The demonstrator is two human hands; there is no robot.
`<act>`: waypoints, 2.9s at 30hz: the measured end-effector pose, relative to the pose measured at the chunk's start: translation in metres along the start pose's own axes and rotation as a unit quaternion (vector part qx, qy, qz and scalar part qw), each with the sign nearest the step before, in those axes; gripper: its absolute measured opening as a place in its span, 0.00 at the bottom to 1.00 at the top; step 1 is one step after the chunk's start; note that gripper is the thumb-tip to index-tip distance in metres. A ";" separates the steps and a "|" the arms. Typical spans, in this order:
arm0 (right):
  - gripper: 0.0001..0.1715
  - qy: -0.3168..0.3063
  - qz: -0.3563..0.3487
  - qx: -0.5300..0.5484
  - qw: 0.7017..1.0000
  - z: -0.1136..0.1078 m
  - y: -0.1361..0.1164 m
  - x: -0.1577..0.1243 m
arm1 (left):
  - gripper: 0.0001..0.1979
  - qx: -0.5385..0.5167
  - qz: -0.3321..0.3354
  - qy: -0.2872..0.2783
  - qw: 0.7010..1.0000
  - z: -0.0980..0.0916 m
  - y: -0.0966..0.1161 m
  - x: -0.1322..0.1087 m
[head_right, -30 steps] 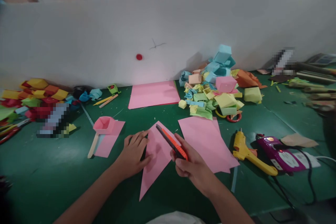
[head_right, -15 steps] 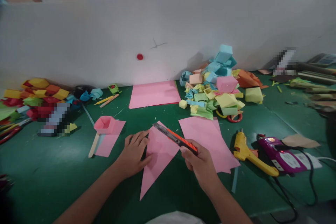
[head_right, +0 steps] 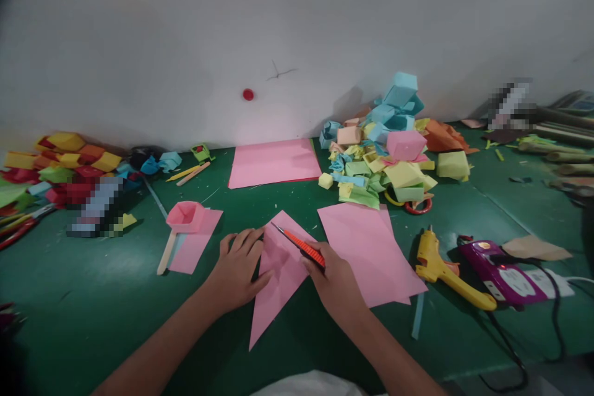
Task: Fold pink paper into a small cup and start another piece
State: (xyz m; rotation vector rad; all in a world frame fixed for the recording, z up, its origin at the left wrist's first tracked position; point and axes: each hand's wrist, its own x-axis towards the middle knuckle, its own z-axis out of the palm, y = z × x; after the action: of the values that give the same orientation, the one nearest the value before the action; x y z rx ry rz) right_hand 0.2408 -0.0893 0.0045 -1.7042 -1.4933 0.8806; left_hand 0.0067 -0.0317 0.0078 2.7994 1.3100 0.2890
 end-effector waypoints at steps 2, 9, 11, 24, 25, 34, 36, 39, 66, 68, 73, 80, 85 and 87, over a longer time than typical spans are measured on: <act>0.19 -0.011 -0.005 -0.001 1.000 0.003 -0.003 0.005 | 0.18 0.008 0.000 0.003 1.000 0.000 0.001 -0.001; 0.20 -0.026 -0.002 -0.009 1.000 0.009 -0.007 0.010 | 0.19 0.012 0.000 0.004 1.000 0.001 0.001 -0.002; 0.20 -0.028 -0.003 -0.010 1.000 0.009 -0.006 0.010 | 0.19 0.010 -0.001 0.001 1.000 0.001 0.001 -0.001; 0.20 -0.042 -0.018 -0.009 0.999 0.009 -0.006 0.011 | 0.18 0.016 0.003 0.006 1.000 -0.001 0.002 -0.001; 0.20 -0.042 -0.018 -0.009 0.999 0.009 -0.006 0.011 | 0.18 0.016 0.003 0.007 1.000 -0.001 0.002 -0.001; 0.19 -0.036 -0.016 -0.022 0.999 0.010 -0.008 0.011 | 0.18 0.006 0.004 -0.004 1.000 -0.002 0.003 0.000; 0.19 -0.034 -0.016 -0.026 0.999 0.011 -0.009 0.010 | 0.17 0.007 0.005 -0.002 1.000 -0.003 0.003 0.000; 0.19 -0.030 -0.017 -0.031 0.999 0.012 -0.009 0.010 | 0.16 0.006 0.008 0.004 1.000 -0.004 0.004 0.001; 0.21 -0.033 -0.027 -0.037 0.998 0.011 -0.007 0.009 | 0.18 0.016 0.003 0.007 1.000 -0.002 0.004 0.000; 0.21 -0.033 -0.026 -0.041 0.998 0.011 -0.007 0.009 | 0.18 0.020 0.002 0.010 1.000 -0.002 0.005 0.000; 0.21 -0.033 -0.026 -0.049 0.998 0.011 -0.008 0.009 | 0.17 0.023 0.001 0.007 1.000 -0.004 0.006 0.000; 0.21 -0.037 -0.021 -0.053 0.998 0.009 -0.010 0.004 | 0.18 0.028 0.000 0.001 1.000 -0.006 0.008 0.001; 0.21 -0.042 -0.010 -0.060 0.997 0.009 -0.006 0.000 | 0.18 0.032 -0.001 0.001 1.000 -0.005 0.009 -0.001; 0.21 -0.045 -0.007 -0.064 0.997 0.009 -0.005 -0.001 | 0.18 0.032 -0.001 0.001 0.999 -0.005 0.009 -0.001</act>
State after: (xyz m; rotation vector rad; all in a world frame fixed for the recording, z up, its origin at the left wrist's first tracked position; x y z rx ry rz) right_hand 0.2310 -0.0893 0.0038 -1.7632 -1.6501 0.8809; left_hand 0.0117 -0.0382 0.0139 2.8504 1.3456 0.2534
